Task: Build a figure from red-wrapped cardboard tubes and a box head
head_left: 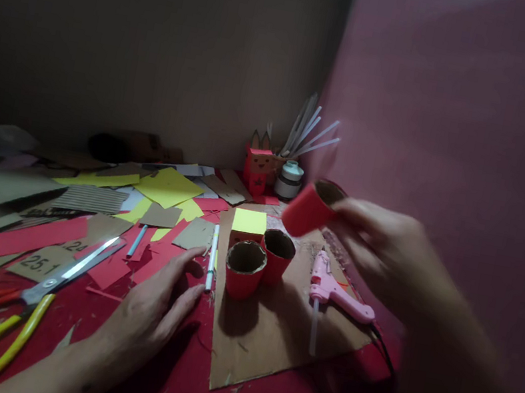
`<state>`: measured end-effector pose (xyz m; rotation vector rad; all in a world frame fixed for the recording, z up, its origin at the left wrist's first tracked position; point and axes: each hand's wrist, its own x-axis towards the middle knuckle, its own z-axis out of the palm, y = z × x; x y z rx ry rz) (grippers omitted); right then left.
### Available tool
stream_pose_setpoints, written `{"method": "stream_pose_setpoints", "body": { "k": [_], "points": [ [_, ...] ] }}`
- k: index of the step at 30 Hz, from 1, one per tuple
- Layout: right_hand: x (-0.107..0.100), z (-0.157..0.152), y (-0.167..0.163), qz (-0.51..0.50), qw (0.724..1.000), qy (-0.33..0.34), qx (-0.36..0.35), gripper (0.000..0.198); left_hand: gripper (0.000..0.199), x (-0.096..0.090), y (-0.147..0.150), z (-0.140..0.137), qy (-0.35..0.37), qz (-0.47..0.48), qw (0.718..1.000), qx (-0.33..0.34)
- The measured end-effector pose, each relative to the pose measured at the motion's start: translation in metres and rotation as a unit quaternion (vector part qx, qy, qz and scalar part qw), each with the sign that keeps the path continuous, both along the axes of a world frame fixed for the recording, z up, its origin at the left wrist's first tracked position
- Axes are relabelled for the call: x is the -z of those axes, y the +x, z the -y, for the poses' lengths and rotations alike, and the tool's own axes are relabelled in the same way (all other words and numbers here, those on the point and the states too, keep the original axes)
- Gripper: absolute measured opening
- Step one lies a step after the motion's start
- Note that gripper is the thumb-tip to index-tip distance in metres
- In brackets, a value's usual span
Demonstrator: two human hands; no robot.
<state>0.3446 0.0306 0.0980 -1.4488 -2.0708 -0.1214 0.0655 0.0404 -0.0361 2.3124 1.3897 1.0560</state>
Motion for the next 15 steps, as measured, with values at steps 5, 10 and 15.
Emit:
{"method": "stream_pose_setpoints", "body": {
  "k": [5,10,15],
  "points": [
    [0.032,0.080,0.015,-0.028,0.996,-0.030,-0.076,0.020,0.040,-0.001,0.001,0.001,-0.021,0.009,1.000,-0.007],
    [0.069,0.064,-0.003,0.032,0.995,-0.087,-0.029,0.021,0.041,-0.003,0.003,0.000,-0.043,0.005,0.999,-0.008],
    [0.081,0.047,-0.015,0.041,0.992,-0.114,-0.019,0.019,0.040,-0.004,0.003,-0.001,-0.031,-0.001,1.000,-0.006]
  ]
}}
